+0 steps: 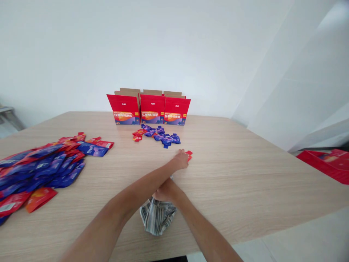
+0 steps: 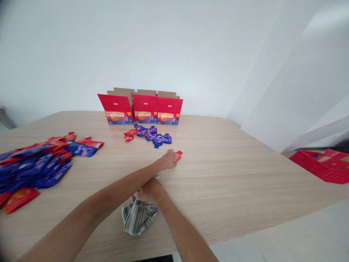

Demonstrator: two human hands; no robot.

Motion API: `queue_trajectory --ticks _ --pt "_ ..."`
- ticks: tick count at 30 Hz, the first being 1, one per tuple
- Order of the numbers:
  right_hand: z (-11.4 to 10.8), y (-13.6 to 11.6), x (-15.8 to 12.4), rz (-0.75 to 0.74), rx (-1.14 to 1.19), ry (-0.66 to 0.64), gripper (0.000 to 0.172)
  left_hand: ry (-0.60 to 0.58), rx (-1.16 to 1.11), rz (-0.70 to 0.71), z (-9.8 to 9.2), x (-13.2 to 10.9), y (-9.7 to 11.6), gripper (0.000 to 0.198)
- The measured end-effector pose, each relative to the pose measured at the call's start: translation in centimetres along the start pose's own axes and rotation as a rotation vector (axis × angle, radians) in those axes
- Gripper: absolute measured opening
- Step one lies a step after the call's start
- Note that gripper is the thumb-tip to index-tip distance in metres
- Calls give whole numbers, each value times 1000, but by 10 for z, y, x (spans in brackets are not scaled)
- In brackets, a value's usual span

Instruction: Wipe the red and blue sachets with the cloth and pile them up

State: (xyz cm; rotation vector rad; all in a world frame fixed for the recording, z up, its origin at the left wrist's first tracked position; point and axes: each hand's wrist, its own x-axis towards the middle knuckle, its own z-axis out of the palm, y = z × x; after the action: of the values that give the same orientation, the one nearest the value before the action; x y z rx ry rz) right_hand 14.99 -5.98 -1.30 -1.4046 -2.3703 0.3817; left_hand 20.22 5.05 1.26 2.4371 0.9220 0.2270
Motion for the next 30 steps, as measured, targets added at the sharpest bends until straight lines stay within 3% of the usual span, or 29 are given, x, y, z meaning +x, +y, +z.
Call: queue_trajectory --ticks 6,11,15,17,21,23,27,30 --pt "-17 -9 -2 142 -66 -51 28 88 -208 -157 -18 -11 -19 68" --pt "-23 -13 -3 111 -35 -42 26 207 -462 -245 -40 -26 -36 55" --pt "-26 -10 -4 127 -40 -47 29 230 -708 -251 -63 -53 -51 38" --pt "-27 -6 -4 213 -73 -31 28 256 -992 -200 -71 -75 -58 39" --pt "-35 5 -1 510 -120 177 26 382 -1841 -30 -75 -122 -67 38" --pt "-43 9 -1 566 -85 356 23 429 -2012 -22 -71 -140 -68 37" --pt "-55 7 -3 374 61 638 13 467 -2102 -126 -57 -163 -70 35" --pt "-56 0 -5 192 168 704 8 418 -2123 -188 -46 -173 -75 36"
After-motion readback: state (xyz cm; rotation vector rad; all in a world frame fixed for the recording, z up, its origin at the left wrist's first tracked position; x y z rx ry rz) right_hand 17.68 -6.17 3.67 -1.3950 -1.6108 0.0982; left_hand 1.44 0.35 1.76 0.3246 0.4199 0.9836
